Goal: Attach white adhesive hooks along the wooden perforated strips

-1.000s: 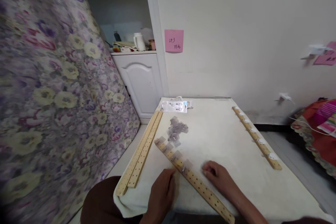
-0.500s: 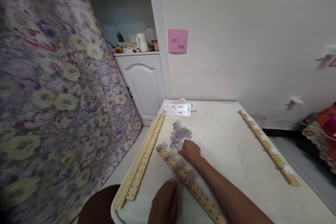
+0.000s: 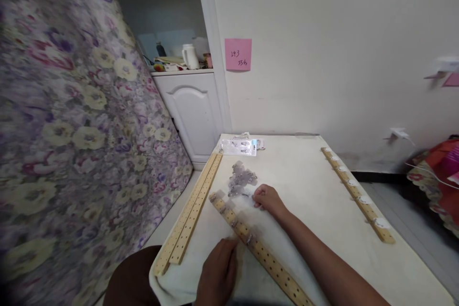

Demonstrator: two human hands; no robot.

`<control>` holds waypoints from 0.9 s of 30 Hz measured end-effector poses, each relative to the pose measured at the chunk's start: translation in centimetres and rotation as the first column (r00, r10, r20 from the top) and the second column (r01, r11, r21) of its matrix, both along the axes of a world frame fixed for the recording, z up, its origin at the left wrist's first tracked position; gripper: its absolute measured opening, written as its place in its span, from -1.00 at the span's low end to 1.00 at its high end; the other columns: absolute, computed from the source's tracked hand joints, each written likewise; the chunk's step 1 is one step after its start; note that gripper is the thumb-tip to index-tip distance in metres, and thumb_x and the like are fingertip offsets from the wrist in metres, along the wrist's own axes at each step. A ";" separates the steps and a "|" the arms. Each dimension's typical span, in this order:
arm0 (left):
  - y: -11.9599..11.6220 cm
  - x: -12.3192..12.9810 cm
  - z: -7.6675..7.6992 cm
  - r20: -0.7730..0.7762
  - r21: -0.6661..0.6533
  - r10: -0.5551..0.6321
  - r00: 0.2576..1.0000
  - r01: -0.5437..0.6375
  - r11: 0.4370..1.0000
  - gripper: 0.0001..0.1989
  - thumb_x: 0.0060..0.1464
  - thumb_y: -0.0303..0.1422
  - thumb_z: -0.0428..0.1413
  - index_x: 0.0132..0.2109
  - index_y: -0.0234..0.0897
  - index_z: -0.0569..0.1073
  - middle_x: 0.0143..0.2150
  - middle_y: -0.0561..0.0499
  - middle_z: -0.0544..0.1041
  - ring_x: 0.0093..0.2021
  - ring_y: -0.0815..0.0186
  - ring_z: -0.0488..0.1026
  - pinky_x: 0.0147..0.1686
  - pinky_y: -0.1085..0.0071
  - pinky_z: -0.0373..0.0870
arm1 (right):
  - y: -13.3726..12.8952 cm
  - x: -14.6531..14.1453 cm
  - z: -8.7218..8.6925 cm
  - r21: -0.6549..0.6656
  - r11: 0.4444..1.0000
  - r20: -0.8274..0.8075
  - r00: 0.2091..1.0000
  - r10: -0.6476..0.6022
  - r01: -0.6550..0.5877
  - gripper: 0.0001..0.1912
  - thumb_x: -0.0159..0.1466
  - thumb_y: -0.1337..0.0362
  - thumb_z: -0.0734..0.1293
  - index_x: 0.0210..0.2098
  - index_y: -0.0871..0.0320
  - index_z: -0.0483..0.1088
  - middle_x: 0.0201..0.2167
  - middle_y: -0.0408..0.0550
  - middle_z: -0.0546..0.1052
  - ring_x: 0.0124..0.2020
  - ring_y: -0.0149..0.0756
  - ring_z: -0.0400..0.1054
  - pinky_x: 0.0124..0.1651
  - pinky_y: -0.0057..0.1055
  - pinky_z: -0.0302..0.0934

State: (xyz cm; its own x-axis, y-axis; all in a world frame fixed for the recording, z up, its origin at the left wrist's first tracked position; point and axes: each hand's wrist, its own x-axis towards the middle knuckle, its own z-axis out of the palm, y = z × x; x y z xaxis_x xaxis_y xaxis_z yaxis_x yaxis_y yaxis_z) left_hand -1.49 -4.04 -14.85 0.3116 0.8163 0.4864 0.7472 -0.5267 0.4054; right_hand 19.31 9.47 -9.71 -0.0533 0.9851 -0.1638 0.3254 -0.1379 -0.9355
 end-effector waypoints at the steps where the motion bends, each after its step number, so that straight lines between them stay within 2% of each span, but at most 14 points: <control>1: 0.0 0.1 0.1 0.002 -0.003 0.003 1.000 -0.003 1.000 -0.74 0.16 -0.51 -0.09 -0.03 -0.22 0.33 -0.22 -0.06 0.47 -0.21 0.25 0.44 -0.21 0.31 0.46 | -0.7 0.6 0.4 -0.002 1.000 -0.030 1.000 0.003 -0.003 -0.81 0.02 0.14 0.27 -0.45 0.12 0.27 -0.66 -0.25 0.41 -0.59 -0.38 0.38 -0.54 -0.51 0.20; 6: 0.0 0.5 0.6 0.002 -0.067 0.010 1.000 -0.010 0.998 -0.76 0.19 -0.48 -0.09 -0.04 -0.21 0.34 -0.21 -0.05 0.46 -0.18 0.24 0.43 -0.18 0.29 0.43 | -4.4 3.8 1.8 0.017 0.999 -0.164 0.986 0.042 -0.040 -0.77 0.06 0.13 0.29 -0.39 0.16 0.31 -0.67 -0.31 0.33 -0.69 -0.45 0.32 -0.64 -0.55 0.14; 12: -0.3 0.8 1.4 0.097 -0.106 0.012 0.995 -0.002 0.994 -0.79 0.20 -0.44 -0.07 -0.05 -0.20 0.36 -0.21 -0.03 0.46 -0.18 0.26 0.43 -0.16 0.32 0.40 | -7.7 6.2 0.9 0.000 0.978 -0.221 0.954 0.205 -0.210 -0.76 0.14 0.11 0.29 -0.37 0.18 0.34 -0.53 -0.27 0.38 -0.72 -0.54 0.30 -0.67 -0.58 0.10; 15: -1.3 1.3 2.0 0.204 -0.167 0.026 0.979 0.009 0.986 -0.81 0.21 -0.41 -0.06 -0.07 -0.20 0.38 -0.25 0.00 0.46 -0.24 0.31 0.44 -0.22 0.39 0.40 | -8.5 6.2 0.2 -0.040 0.949 -0.239 0.925 0.295 -0.313 -0.79 0.12 0.15 0.30 -0.36 0.19 0.35 -0.56 -0.28 0.38 -0.72 -0.55 0.28 -0.66 -0.58 0.09; 18: -2.7 2.5 2.3 0.263 -0.201 0.043 0.964 0.011 0.980 -0.83 0.20 -0.38 -0.03 -0.09 -0.21 0.39 -0.29 0.02 0.45 -0.29 0.33 0.43 -0.28 0.43 0.40 | -8.8 5.6 -0.7 -0.070 0.929 -0.244 0.909 0.337 -0.363 -0.83 0.09 0.23 0.31 -0.35 0.19 0.37 -0.62 -0.31 0.35 -0.72 -0.56 0.26 -0.65 -0.59 0.08; 22: -3.7 3.9 1.8 0.229 -0.197 0.056 0.972 -0.010 0.980 -0.86 0.18 -0.36 0.01 -0.11 -0.22 0.39 -0.34 0.03 0.43 -0.32 0.33 0.42 -0.29 0.42 0.38 | -9.2 4.9 -1.7 -0.111 0.928 -0.265 0.911 0.317 -0.355 -0.83 0.07 0.26 0.30 -0.34 0.18 0.35 -0.66 -0.33 0.34 -0.72 -0.54 0.25 -0.65 -0.58 0.07; 27: -3.6 4.6 1.2 0.154 -0.165 0.062 0.986 -0.036 0.986 -0.88 0.16 -0.38 0.03 -0.15 -0.22 0.41 -0.36 0.03 0.45 -0.32 0.31 0.43 -0.32 0.42 0.36 | -9.4 4.5 -2.4 -0.128 0.931 -0.264 0.917 0.300 -0.341 -0.83 0.07 0.24 0.29 -0.35 0.19 0.35 -0.65 -0.31 0.36 -0.73 -0.53 0.25 -0.66 -0.57 0.06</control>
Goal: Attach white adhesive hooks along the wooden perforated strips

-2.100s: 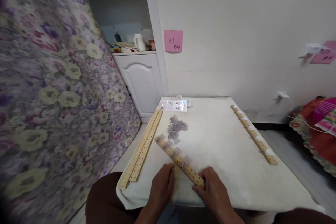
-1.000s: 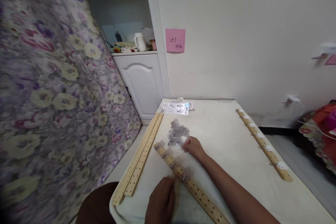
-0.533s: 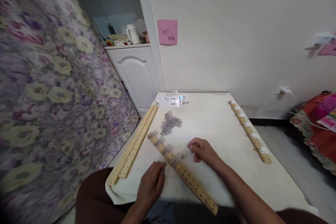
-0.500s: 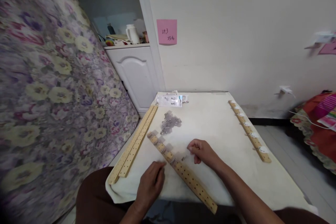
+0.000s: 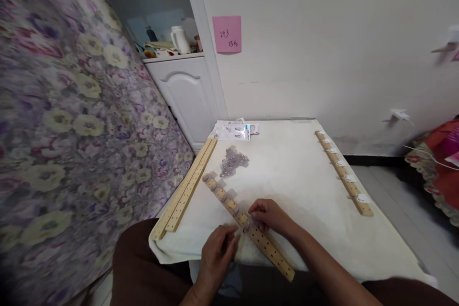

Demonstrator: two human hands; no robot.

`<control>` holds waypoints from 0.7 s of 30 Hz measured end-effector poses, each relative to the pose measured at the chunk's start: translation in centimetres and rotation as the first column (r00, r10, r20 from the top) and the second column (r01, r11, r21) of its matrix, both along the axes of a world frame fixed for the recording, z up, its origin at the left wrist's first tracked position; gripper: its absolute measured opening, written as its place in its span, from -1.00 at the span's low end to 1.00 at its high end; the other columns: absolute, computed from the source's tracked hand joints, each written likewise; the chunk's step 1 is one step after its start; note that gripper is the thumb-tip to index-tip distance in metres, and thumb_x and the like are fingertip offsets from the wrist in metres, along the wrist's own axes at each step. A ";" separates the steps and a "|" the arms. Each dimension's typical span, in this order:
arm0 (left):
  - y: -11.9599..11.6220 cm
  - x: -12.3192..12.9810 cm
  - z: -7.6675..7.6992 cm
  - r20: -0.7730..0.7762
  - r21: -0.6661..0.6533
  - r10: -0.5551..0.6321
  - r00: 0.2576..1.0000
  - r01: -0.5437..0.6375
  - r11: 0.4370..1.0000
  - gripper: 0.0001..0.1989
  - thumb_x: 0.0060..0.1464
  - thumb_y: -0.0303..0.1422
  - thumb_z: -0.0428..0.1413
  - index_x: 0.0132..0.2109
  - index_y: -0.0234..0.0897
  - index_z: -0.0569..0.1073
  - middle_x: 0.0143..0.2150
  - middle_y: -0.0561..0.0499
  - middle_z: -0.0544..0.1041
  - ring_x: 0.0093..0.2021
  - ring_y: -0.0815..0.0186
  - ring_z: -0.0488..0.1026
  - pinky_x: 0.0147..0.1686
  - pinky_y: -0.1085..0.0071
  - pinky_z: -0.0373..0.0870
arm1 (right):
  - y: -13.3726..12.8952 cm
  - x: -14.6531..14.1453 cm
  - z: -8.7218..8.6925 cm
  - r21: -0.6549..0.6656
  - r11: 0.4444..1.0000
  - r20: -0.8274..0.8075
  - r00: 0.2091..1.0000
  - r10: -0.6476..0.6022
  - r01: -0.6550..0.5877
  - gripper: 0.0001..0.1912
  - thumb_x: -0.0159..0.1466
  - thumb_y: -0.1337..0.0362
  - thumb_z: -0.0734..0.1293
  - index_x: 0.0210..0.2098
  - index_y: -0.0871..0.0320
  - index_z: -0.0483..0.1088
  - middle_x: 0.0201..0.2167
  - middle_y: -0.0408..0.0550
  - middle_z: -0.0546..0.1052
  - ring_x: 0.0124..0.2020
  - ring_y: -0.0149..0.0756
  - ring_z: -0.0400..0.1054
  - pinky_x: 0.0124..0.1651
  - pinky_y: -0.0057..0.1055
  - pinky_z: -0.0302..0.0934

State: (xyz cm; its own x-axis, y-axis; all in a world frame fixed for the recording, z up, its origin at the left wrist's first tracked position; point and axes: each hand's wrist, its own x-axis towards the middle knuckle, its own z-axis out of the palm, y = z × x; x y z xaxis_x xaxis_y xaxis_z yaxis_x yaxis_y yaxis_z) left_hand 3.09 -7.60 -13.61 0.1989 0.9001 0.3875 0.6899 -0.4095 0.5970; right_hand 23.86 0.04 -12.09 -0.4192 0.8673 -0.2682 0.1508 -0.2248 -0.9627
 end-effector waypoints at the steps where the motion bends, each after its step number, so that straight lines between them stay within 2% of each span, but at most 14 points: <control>1: 0.0 0.0 0.0 -0.014 0.010 0.003 1.000 -0.003 1.000 -0.89 0.15 -0.38 0.04 -0.16 -0.22 0.41 -0.37 0.03 0.46 -0.33 0.31 0.43 -0.33 0.42 0.36 | 0.0 0.0 0.0 0.005 1.000 0.003 1.000 -0.001 0.001 -0.83 0.07 0.24 0.29 -0.35 0.19 0.35 -0.64 -0.30 0.37 -0.73 -0.53 0.25 -0.65 -0.57 0.06; 8: 0.5 0.6 0.5 -0.103 0.009 0.018 0.995 -0.017 1.000 -0.86 0.12 -0.33 0.07 -0.16 -0.21 0.43 -0.40 0.04 0.46 -0.37 0.30 0.41 -0.37 0.40 0.33 | -0.1 -0.1 -0.5 -0.007 1.000 0.023 1.000 -0.014 0.014 -0.82 0.06 0.29 0.33 -0.31 0.17 0.34 -0.58 -0.28 0.41 -0.70 -0.54 0.26 -0.63 -0.58 0.08; 21: 0.7 1.0 0.5 -0.150 -0.031 0.035 0.988 -0.040 0.999 -0.88 0.12 -0.31 0.07 -0.20 -0.19 0.44 -0.38 0.03 0.47 -0.33 0.27 0.41 -0.35 0.39 0.28 | -0.2 0.0 0.0 0.008 1.000 0.022 1.000 -0.010 0.010 -0.87 0.07 0.33 0.32 -0.35 0.18 0.36 -0.60 -0.29 0.39 -0.71 -0.53 0.25 -0.63 -0.57 0.07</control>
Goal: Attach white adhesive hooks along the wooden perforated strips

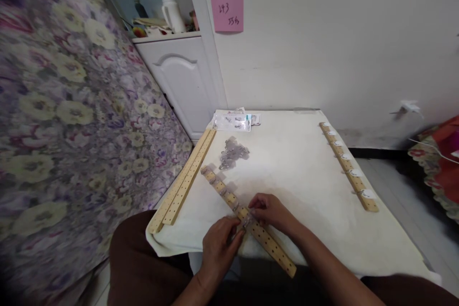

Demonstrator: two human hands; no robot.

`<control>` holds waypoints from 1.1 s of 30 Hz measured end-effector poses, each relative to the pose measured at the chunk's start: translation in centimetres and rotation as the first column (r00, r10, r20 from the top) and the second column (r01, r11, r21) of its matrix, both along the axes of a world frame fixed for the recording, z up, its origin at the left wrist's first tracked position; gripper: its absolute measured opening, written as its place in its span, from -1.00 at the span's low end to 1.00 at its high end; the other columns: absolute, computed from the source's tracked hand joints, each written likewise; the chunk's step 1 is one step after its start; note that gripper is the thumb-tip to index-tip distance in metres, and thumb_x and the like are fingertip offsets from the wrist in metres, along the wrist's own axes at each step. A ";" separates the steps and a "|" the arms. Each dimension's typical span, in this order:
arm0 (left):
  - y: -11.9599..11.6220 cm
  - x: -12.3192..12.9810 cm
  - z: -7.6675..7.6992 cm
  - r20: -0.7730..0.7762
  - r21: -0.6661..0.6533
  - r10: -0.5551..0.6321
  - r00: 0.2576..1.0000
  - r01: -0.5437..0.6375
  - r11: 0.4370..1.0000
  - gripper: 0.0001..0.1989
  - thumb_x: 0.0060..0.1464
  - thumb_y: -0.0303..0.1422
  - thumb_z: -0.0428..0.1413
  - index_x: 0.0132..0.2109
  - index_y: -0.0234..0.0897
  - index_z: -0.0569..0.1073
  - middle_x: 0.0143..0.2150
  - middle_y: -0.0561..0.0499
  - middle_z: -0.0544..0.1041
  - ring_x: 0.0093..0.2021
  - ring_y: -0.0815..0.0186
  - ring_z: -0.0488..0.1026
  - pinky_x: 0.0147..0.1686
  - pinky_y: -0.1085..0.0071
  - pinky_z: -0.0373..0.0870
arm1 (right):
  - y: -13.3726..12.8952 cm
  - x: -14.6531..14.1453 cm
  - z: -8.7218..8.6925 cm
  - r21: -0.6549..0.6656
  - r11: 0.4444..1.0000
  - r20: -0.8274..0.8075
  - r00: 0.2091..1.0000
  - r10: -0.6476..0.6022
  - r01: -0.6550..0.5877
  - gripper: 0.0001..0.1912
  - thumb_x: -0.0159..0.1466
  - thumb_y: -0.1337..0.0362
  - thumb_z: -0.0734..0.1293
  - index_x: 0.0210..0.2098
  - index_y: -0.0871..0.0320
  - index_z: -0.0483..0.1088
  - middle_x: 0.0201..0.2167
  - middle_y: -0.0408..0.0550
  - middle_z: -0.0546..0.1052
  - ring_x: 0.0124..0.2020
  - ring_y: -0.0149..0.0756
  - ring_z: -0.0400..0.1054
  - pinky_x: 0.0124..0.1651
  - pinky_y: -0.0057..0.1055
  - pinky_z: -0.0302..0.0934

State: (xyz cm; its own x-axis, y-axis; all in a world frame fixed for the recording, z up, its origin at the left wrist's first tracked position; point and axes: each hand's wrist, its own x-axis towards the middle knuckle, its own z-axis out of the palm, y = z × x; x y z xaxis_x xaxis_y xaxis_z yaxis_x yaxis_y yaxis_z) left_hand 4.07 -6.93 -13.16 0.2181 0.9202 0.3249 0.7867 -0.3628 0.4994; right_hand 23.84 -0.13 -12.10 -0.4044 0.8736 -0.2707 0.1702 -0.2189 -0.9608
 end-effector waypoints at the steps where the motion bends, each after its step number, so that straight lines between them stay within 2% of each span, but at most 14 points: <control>1: 0.0 0.0 0.0 -0.006 0.002 0.003 1.000 -0.003 1.000 -0.89 0.13 -0.30 0.07 -0.20 -0.19 0.44 -0.39 0.03 0.47 -0.34 0.28 0.41 -0.35 0.39 0.27 | 0.0 0.0 0.0 0.003 1.000 0.002 1.000 -0.003 0.003 -0.87 0.07 0.33 0.32 -0.35 0.18 0.36 -0.60 -0.29 0.39 -0.71 -0.54 0.25 -0.63 -0.57 0.08; 10: 0.3 0.3 0.1 -0.036 0.049 0.006 0.999 -0.005 0.999 -0.88 0.18 -0.35 0.00 -0.26 -0.18 0.44 -0.38 0.05 0.48 -0.34 0.30 0.41 -0.36 0.41 0.26 | -0.1 0.0 0.1 0.011 1.000 0.017 1.000 -0.025 0.025 -0.87 0.05 0.31 0.32 -0.37 0.17 0.38 -0.61 -0.27 0.39 -0.70 -0.53 0.24 -0.62 -0.56 0.08; 18: 0.6 0.5 -0.2 -0.027 -0.002 -0.008 1.000 0.008 1.000 -0.84 0.21 -0.33 -0.02 -0.28 -0.19 0.43 -0.36 0.05 0.49 -0.31 0.31 0.43 -0.33 0.41 0.29 | 0.0 0.2 -0.3 0.015 0.998 -0.003 0.999 -0.053 0.053 -0.87 0.03 0.32 0.32 -0.38 0.16 0.38 -0.60 -0.26 0.40 -0.69 -0.52 0.20 -0.61 -0.55 0.06; 23: 0.3 0.4 -0.4 0.036 0.029 -0.008 0.999 0.006 1.000 -0.88 0.20 -0.35 0.00 -0.23 -0.19 0.43 -0.34 0.04 0.51 -0.29 0.30 0.44 -0.30 0.39 0.32 | 0.0 0.1 -0.2 0.015 0.999 -0.001 0.999 -0.050 0.050 -0.87 0.03 0.33 0.31 -0.38 0.16 0.38 -0.62 -0.27 0.39 -0.70 -0.52 0.20 -0.62 -0.55 0.04; 28: 0.0 0.0 -0.6 0.077 0.085 -0.066 0.995 0.059 0.995 -0.84 0.21 -0.40 -0.02 -0.13 -0.19 0.44 -0.28 0.00 0.51 -0.27 0.31 0.44 -0.29 0.39 0.35 | -0.2 0.1 -0.1 0.029 0.998 -0.006 0.998 -0.056 0.056 -0.88 0.03 0.35 0.31 -0.39 0.16 0.38 -0.62 -0.27 0.39 -0.70 -0.52 0.21 -0.62 -0.55 0.06; 33: -0.4 -0.4 -0.9 -0.029 0.203 -0.130 0.991 0.134 0.970 -0.68 0.19 -0.50 -0.03 0.04 -0.16 0.40 -0.30 -0.02 0.50 -0.27 0.30 0.43 -0.30 0.38 0.36 | -0.1 0.2 -0.3 0.028 0.999 -0.010 0.999 -0.044 0.044 -0.88 0.04 0.33 0.31 -0.38 0.15 0.38 -0.62 -0.28 0.39 -0.69 -0.51 0.21 -0.61 -0.54 0.08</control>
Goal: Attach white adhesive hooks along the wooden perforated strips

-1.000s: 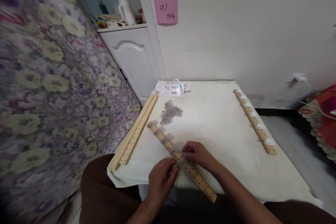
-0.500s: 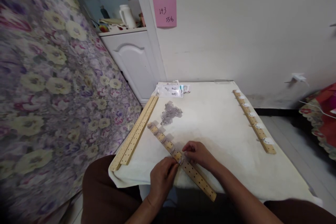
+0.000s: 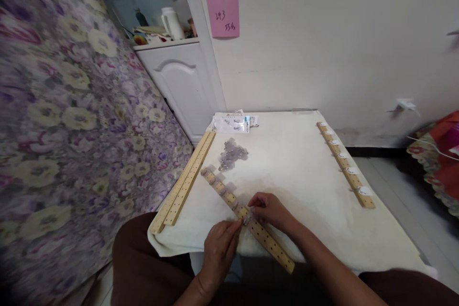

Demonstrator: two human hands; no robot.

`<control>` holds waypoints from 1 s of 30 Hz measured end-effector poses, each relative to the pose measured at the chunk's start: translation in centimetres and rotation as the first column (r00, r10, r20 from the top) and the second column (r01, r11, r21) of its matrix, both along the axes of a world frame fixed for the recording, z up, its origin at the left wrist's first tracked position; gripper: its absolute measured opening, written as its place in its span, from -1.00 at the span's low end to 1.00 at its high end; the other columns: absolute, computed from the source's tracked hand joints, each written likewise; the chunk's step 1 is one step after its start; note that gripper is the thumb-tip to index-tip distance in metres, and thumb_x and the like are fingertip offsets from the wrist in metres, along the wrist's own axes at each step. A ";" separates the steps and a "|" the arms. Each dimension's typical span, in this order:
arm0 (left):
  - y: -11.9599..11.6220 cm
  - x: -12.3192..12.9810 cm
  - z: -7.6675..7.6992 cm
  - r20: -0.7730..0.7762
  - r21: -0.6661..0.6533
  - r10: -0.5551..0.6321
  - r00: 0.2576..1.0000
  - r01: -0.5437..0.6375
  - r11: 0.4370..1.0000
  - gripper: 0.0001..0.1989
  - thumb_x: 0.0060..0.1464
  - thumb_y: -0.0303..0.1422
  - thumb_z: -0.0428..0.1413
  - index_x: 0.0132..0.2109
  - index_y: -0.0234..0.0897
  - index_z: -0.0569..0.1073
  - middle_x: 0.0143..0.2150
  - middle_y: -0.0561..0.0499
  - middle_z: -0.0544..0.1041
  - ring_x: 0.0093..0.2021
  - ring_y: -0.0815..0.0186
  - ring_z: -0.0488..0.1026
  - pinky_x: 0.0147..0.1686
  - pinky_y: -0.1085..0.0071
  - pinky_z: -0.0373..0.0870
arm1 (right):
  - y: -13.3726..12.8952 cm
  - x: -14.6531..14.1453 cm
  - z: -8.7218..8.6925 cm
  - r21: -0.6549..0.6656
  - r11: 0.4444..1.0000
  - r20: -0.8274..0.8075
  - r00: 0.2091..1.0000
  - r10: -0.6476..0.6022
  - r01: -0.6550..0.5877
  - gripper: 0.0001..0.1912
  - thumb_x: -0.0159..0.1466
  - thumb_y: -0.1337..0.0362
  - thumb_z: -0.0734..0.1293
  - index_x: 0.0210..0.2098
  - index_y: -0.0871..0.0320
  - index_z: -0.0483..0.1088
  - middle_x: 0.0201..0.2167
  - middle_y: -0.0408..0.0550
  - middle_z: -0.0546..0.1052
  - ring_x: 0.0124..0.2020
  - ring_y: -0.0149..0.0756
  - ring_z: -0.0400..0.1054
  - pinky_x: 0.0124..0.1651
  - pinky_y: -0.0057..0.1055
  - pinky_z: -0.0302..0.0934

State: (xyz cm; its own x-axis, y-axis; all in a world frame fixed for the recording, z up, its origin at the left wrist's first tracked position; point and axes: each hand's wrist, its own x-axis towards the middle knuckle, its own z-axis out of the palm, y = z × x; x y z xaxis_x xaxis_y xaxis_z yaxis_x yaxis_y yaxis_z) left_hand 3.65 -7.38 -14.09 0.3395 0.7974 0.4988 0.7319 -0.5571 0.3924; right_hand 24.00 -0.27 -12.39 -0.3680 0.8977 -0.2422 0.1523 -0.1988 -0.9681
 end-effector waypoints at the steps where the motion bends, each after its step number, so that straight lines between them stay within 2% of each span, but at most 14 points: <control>1: -0.1 0.0 0.0 -0.023 0.017 -0.004 1.000 0.005 1.000 -0.66 0.18 -0.52 -0.04 0.06 -0.15 0.39 -0.31 -0.02 0.49 -0.28 0.30 0.42 -0.31 0.38 0.36 | 0.0 0.0 -0.1 0.001 1.000 0.003 1.000 0.002 -0.002 -0.88 0.04 0.33 0.31 -0.38 0.15 0.38 -0.62 -0.28 0.39 -0.69 -0.51 0.21 -0.61 -0.54 0.08; 9: -0.2 -0.2 0.2 -0.133 0.063 -0.007 0.991 0.016 0.998 -0.61 0.17 -0.54 -0.06 0.11 -0.16 0.35 -0.32 -0.01 0.47 -0.29 0.29 0.38 -0.32 0.37 0.33 | 0.0 0.0 -0.1 0.014 1.000 0.003 1.000 -0.001 0.001 -0.88 0.04 0.35 0.30 -0.37 0.17 0.38 -0.61 -0.27 0.39 -0.68 -0.52 0.23 -0.61 -0.55 0.09; 15: -0.3 -0.2 0.1 -0.154 0.060 0.002 0.988 0.007 0.998 -0.62 0.17 -0.53 -0.06 0.10 -0.16 0.35 -0.31 -0.01 0.46 -0.30 0.29 0.36 -0.33 0.38 0.31 | 0.0 -0.1 -0.1 0.002 1.000 0.002 1.000 -0.011 0.011 -0.88 0.03 0.37 0.29 -0.39 0.16 0.37 -0.62 -0.29 0.36 -0.70 -0.53 0.20 -0.62 -0.55 0.07; 23: -0.2 0.0 0.1 -0.182 0.107 0.023 0.983 -0.004 0.994 -0.66 0.18 -0.52 -0.07 0.06 -0.18 0.39 -0.33 0.00 0.44 -0.33 0.32 0.34 -0.36 0.40 0.28 | -0.2 -0.2 0.3 0.055 0.998 0.046 0.999 -0.005 0.003 -0.91 0.05 0.36 0.30 -0.40 0.17 0.37 -0.61 -0.26 0.36 -0.65 -0.51 0.20 -0.59 -0.55 0.09; 30: -0.2 0.0 -0.1 -0.178 0.129 0.028 0.984 -0.005 0.992 -0.64 0.17 -0.54 -0.06 0.07 -0.19 0.38 -0.34 0.00 0.43 -0.33 0.32 0.34 -0.36 0.40 0.28 | -0.2 -0.2 -0.2 0.120 0.993 0.108 0.994 -0.024 0.011 -0.85 0.01 0.36 0.36 -0.38 0.19 0.40 -0.57 -0.22 0.40 -0.56 -0.46 0.24 -0.51 -0.53 0.10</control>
